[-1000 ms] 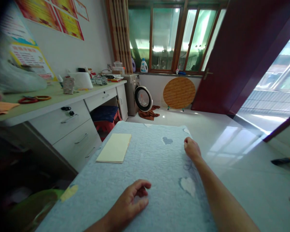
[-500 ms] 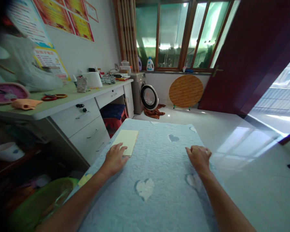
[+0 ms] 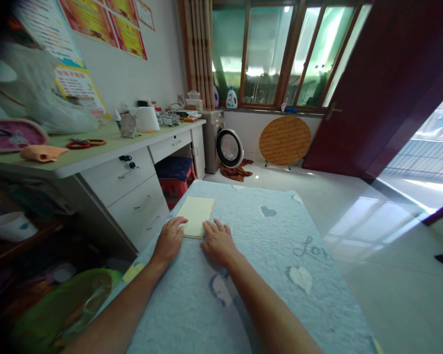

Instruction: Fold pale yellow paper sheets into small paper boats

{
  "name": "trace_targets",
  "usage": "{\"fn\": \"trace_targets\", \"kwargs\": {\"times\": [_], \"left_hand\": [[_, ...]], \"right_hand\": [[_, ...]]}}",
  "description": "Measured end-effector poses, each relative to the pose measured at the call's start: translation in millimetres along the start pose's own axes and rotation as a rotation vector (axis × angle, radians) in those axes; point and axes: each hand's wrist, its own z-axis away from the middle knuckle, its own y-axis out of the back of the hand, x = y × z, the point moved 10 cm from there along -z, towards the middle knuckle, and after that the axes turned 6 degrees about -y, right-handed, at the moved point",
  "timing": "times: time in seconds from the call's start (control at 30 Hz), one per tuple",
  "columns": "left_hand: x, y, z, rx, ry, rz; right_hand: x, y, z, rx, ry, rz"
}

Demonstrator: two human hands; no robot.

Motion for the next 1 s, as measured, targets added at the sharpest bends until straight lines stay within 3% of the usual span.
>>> {"fn": "trace_targets", "kwargs": {"times": [0.23, 0.83, 1.0], "left_hand": [[-16.8, 11.0, 2.1, 0.103, 0.051, 0.124], [-14.4, 14.4, 5.3, 0.173, 0.079, 0.284], [-3.8, 28.4, 9.4, 0.248, 0.065, 0.349]], "right_hand": [[-12.6, -8.1, -22.9, 0.053, 0.033, -0.035], [-18.7, 4.8, -17.5, 0.244, 0.145, -0.175], [-7.4, 16.8, -17.2, 0.309, 0.074, -0.255]]}}
